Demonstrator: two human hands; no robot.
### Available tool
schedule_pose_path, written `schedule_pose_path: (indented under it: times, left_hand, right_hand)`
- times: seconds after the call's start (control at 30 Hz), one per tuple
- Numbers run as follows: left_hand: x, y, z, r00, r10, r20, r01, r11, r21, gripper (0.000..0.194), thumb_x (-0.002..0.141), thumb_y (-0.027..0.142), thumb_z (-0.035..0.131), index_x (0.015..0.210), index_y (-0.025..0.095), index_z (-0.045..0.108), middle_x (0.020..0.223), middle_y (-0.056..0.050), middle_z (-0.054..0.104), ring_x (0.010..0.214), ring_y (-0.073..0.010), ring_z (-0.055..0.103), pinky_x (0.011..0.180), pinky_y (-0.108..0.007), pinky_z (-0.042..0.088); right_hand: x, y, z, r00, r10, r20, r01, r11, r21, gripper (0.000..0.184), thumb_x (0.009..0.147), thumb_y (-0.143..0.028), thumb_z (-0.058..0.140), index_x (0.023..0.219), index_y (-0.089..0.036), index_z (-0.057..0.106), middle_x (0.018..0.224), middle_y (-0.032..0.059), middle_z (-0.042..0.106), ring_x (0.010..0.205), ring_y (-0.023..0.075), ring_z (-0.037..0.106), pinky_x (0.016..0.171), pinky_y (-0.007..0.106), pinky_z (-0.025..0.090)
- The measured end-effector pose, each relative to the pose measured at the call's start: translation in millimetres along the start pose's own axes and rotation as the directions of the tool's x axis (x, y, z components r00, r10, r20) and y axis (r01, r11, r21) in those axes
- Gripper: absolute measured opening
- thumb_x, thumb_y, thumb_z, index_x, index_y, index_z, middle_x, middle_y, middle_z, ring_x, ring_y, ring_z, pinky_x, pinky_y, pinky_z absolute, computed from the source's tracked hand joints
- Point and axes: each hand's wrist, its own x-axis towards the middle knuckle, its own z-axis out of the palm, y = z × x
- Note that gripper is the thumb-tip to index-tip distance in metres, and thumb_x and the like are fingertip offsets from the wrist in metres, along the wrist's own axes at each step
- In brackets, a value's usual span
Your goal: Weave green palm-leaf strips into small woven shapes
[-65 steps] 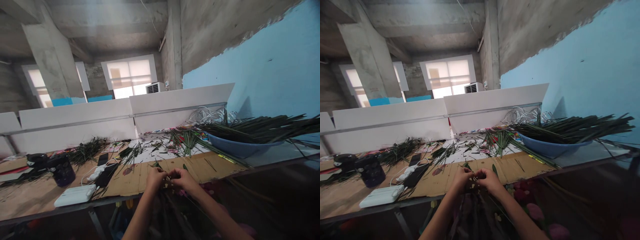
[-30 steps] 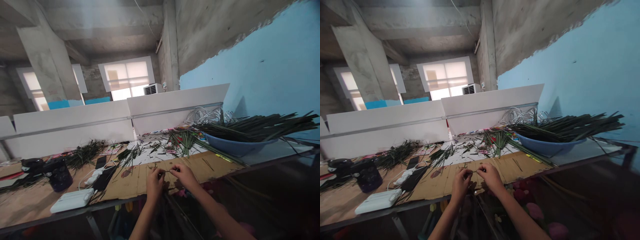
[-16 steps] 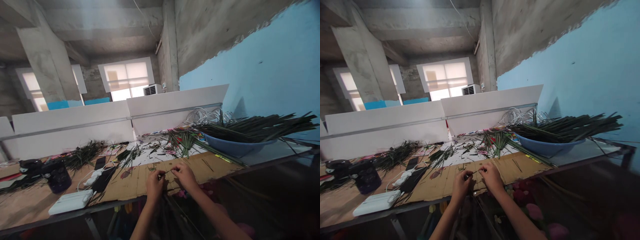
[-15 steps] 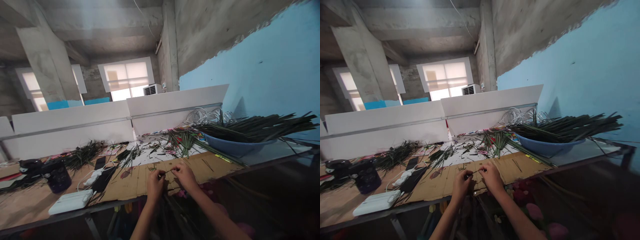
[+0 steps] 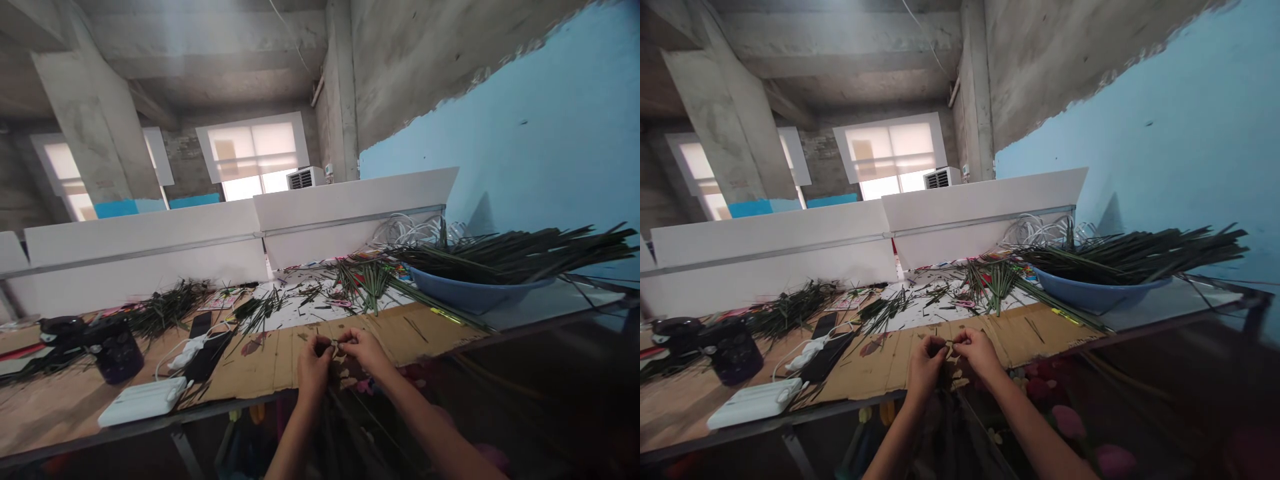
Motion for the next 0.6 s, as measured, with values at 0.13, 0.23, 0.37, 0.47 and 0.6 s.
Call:
schedule_pose_path:
  times: [0.13, 0.23, 0.37, 0.47, 0.6]
  left_hand:
    - [-1, 1, -1.0, 0.999, 0.008, 0.031, -0.007, 1.0, -0.029, 0.012, 0.074, 0.028, 0.063, 0.081, 0.019, 0.067, 0.076, -0.004, 0.071, 0.075, -0.0224, 0.068, 0.07, -0.032, 0.05]
    - [-2, 2, -1.8, 0.997, 0.022, 0.077, -0.02, 0.999, -0.026, 0.012, 0.073, 0.024, 0.064, 0.083, 0.019, 0.067, 0.08, -0.005, 0.074, 0.078, -0.0225, 0.07, 0.072, -0.032, 0.052]
    - [-3, 5, -3.8, 0.991, 0.046, 0.125, -0.049, 0.998, 0.027, 0.018, 0.07, 0.012, 0.059, 0.085, 0.019, 0.068, 0.082, -0.005, 0.075, 0.08, -0.0218, 0.071, 0.075, -0.032, 0.053]
    - [-3, 9, -7.0, 0.988, 0.077, 0.136, -0.092, 0.99, 0.11, 0.02, 0.073, 0.009, 0.055, 0.081, 0.02, 0.07, 0.081, -0.005, 0.075, 0.079, -0.0219, 0.069, 0.075, -0.033, 0.051]
    - [-3, 15, -12.4, 0.97, 0.154, 0.186, -0.19, 0.961, 0.199, 0.032, 0.07, 0.001, 0.051, 0.08, 0.021, 0.074, 0.087, -0.004, 0.074, 0.085, -0.0205, 0.067, 0.08, -0.031, 0.048]
  right_hand:
    - [1, -1, -1, 0.999, 0.043, 0.011, -0.044, 0.995, 0.09, 0.019, 0.063, -0.031, 0.068, 0.074, -0.021, 0.058, 0.061, -0.0004, 0.069, 0.046, 0.0139, 0.056, 0.046, 0.023, 0.038]
    - [1, -1, -2, 0.998, 0.061, 0.014, -0.062, 0.99, 0.123, 0.019, 0.063, -0.03, 0.07, 0.074, -0.021, 0.058, 0.057, -0.0027, 0.066, 0.044, 0.0136, 0.055, 0.044, 0.023, 0.036]
    - [2, 0, -1, 0.997, 0.073, 0.019, -0.075, 0.987, 0.141, 0.018, 0.061, -0.028, 0.069, 0.073, -0.021, 0.059, 0.054, -0.0034, 0.063, 0.043, 0.0136, 0.054, 0.043, 0.023, 0.036]
    - [3, 1, 0, 0.997, 0.072, 0.024, -0.075, 0.987, 0.139, 0.017, 0.061, -0.029, 0.068, 0.072, -0.021, 0.059, 0.056, -0.0017, 0.066, 0.041, 0.0127, 0.051, 0.042, 0.023, 0.035]
    - [5, 2, 0, 0.998, 0.051, 0.022, -0.053, 0.992, 0.113, 0.014, 0.062, -0.027, 0.068, 0.072, -0.019, 0.062, 0.058, -0.0008, 0.068, 0.042, 0.0127, 0.052, 0.044, 0.023, 0.036]
